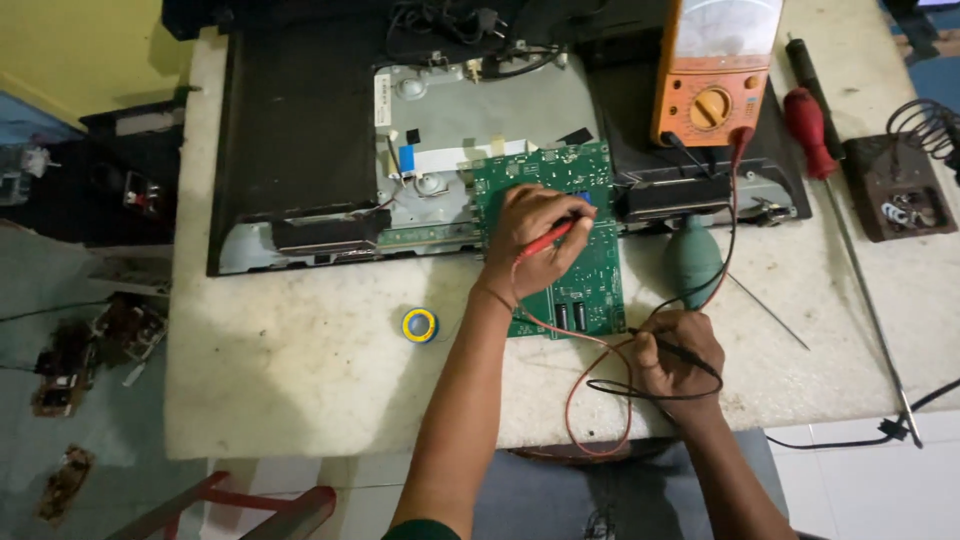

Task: Testing a television main board with a multimeter to diagnose electrical issues.

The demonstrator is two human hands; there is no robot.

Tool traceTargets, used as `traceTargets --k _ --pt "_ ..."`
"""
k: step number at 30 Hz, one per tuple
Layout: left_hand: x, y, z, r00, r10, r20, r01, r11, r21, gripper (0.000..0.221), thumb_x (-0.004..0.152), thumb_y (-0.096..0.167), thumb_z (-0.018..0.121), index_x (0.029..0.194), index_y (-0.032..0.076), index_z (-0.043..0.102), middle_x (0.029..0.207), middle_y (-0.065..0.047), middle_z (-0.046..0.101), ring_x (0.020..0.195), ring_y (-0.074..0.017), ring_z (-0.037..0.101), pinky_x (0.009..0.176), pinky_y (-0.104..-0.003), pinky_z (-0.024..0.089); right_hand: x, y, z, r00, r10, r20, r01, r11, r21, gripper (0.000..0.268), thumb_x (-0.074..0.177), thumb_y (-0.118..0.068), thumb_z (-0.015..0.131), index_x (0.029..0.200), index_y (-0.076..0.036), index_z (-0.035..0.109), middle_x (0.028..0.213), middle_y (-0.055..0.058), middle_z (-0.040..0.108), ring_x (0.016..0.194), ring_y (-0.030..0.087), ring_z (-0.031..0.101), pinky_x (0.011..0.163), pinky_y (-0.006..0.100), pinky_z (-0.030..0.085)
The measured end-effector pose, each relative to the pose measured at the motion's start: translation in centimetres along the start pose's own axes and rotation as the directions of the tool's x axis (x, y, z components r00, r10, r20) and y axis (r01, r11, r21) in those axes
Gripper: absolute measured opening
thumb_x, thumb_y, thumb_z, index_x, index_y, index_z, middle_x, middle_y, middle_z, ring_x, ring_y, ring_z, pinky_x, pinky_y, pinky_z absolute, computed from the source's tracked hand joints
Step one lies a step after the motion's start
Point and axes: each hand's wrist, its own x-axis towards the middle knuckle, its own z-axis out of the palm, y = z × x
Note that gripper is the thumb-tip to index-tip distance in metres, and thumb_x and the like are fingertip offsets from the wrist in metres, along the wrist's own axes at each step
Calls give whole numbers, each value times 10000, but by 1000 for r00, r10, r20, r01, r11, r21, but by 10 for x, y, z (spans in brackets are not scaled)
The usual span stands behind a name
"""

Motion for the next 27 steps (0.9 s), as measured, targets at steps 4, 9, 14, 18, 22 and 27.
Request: traceTargets --k 4,9,14,18,22,27 --pt "4 4 -7 1000 -10 -5 9 998 -54 52 922 252 696 966 238 720 848 36 754 908 -194 736 1028 -403 454 -1 -2 -1 1000 15 19 -14 999 -44 139 924 -319 737 930 -181 732 863 106 676 872 368 663 844 446 538" --pt "2 -14 -39 902 -220 -371 129 958 -256 131 1001 117 642 1099 107 729 989 -91 752 963 -242 738 804 -325 609 0 2 1 1000 -26 2 26 998 -63 120 919 -312 734 940 -194 737 860 85 675 850 351 664 822 423 544" --pt "-11 -34 -59 821 -336 -462 257 940 -227 130 1040 99 605 1135 36 667 1048 -151 708 1046 -287 705 956 -437 554 -2 8 4 999 -35 -17 35 999 -33 98 910 -287 748 922 -189 742 848 75 676 832 326 668 822 404 545" --pt "-7 -29 -57 818 -371 -441 289 926 -242 86 1034 127 622 1086 83 674 959 -95 707 974 -212 712 926 -393 558 -1 8 4 999 -50 -9 49 997 -58 96 899 -285 749 930 -194 742 842 73 679 832 338 664 812 420 546" --pt "-9 -28 -56 816 -380 -436 270 917 -294 75 1029 111 615 1061 76 673 977 -124 711 973 -211 704 891 -384 573 -2 7 5 998 -56 -23 54 996 -74 91 905 -285 746 911 -195 736 831 82 676 817 345 660 802 424 549" --pt "-11 -28 -55 807 -406 -428 277 902 -332 70 1024 98 606 1044 76 669 982 -133 721 965 -205 706 891 -390 569 -3 10 6 997 -58 -44 55 997 -59 129 907 -354 743 908 -225 739 813 51 669 811 315 656 795 405 546"
